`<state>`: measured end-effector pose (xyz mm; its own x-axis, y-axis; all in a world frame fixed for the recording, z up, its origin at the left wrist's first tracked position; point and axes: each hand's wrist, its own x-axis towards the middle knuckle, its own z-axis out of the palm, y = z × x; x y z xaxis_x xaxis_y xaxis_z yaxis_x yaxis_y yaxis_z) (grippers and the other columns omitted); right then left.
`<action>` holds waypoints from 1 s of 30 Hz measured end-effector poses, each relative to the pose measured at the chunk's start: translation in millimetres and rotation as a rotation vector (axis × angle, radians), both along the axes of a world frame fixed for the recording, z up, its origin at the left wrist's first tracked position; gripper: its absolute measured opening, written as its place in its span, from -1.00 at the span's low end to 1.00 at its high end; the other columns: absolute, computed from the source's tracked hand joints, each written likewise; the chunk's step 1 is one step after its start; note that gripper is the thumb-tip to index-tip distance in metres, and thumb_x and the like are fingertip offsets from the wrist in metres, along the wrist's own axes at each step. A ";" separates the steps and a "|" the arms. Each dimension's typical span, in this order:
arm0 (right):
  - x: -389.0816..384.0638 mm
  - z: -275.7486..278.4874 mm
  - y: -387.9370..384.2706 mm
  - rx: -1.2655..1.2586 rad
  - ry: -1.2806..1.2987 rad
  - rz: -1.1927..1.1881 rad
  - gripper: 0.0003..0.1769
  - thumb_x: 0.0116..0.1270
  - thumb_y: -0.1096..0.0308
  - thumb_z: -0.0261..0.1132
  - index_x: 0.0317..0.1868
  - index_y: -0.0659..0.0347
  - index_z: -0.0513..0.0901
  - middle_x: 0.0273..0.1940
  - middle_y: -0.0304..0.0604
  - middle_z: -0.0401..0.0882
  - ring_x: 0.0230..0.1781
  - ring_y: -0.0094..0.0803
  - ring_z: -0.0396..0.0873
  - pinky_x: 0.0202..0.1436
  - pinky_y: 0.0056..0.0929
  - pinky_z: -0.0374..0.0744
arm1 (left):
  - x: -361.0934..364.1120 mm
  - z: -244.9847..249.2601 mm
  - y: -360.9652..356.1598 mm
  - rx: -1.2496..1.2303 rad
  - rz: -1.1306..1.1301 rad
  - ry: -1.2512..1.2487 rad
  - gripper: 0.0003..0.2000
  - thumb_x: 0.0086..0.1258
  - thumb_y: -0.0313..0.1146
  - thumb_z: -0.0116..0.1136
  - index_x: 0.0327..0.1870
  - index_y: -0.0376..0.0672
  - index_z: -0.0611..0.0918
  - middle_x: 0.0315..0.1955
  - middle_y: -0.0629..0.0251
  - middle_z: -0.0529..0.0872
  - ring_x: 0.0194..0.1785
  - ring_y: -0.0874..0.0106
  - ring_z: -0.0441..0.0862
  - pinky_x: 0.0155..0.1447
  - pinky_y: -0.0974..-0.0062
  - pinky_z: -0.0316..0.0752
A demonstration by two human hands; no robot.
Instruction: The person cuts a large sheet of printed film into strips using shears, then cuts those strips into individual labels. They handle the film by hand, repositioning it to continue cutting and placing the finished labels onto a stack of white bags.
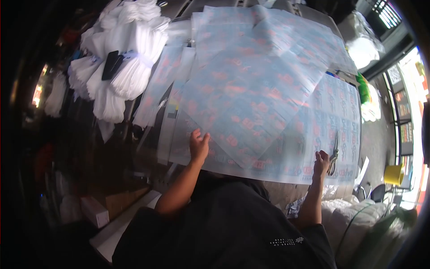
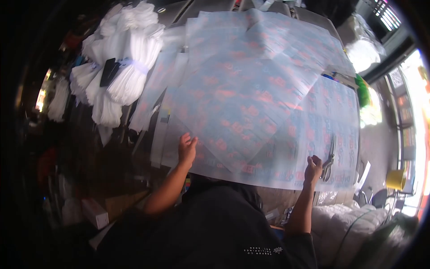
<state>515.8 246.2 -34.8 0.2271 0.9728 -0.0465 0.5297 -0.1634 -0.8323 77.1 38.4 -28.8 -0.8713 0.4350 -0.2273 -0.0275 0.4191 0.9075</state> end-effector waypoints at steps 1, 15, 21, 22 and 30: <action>-10.7 2.9 0.4 -0.009 0.013 0.002 -0.64 0.16 0.29 0.33 -0.10 0.35 0.59 -0.19 -0.05 0.64 -0.20 -0.31 0.60 -0.06 -0.39 0.51 | 5.8 -0.7 2.8 -0.063 -0.044 0.124 -0.48 0.27 -0.21 0.22 0.17 -0.31 0.38 0.02 -0.04 0.50 0.06 0.16 0.51 0.13 0.28 0.41; -121.4 -10.7 146.6 -0.084 0.579 0.005 -0.41 0.22 0.29 0.31 0.15 0.48 0.36 -0.13 0.00 0.58 -0.21 -0.40 0.56 -0.16 -0.47 0.53 | 81.2 23.3 -10.1 -0.115 -0.531 0.054 -0.69 0.27 -0.29 0.22 -0.05 -0.27 0.55 -0.20 0.14 0.67 -0.16 0.34 0.65 -0.07 0.41 0.52; -151.7 -49.2 245.6 -0.178 0.337 -0.035 -0.45 0.15 0.26 0.37 0.04 0.48 0.45 -0.27 -0.05 0.58 -0.33 -0.36 0.55 -0.27 -0.46 0.50 | 116.7 23.8 -24.3 -0.163 -0.810 0.047 -0.70 0.25 -0.27 0.23 -0.09 -0.26 0.57 -0.23 0.14 0.66 -0.24 0.32 0.65 -0.15 0.44 0.53; -152.7 -76.2 266.4 -0.289 0.355 -0.001 -0.49 0.14 0.25 0.38 -0.01 0.45 0.49 -0.31 -0.09 0.57 -0.38 -0.37 0.53 -0.31 -0.45 0.49 | 118.8 32.1 -23.5 -0.163 -0.830 0.062 -0.70 0.25 -0.27 0.23 -0.10 -0.27 0.57 -0.24 0.12 0.65 -0.26 0.30 0.64 -0.16 0.42 0.53; -193.9 32.0 211.3 -0.489 1.060 0.091 -0.67 0.24 0.36 0.26 0.00 0.24 0.51 -0.31 -0.18 0.49 -0.32 -0.33 0.49 -0.24 -0.33 0.52 | 112.4 48.9 -11.7 -0.184 -0.698 0.277 -0.57 0.21 -0.23 0.26 0.03 -0.26 0.49 -0.13 0.07 0.59 -0.09 0.19 0.58 0.01 0.28 0.47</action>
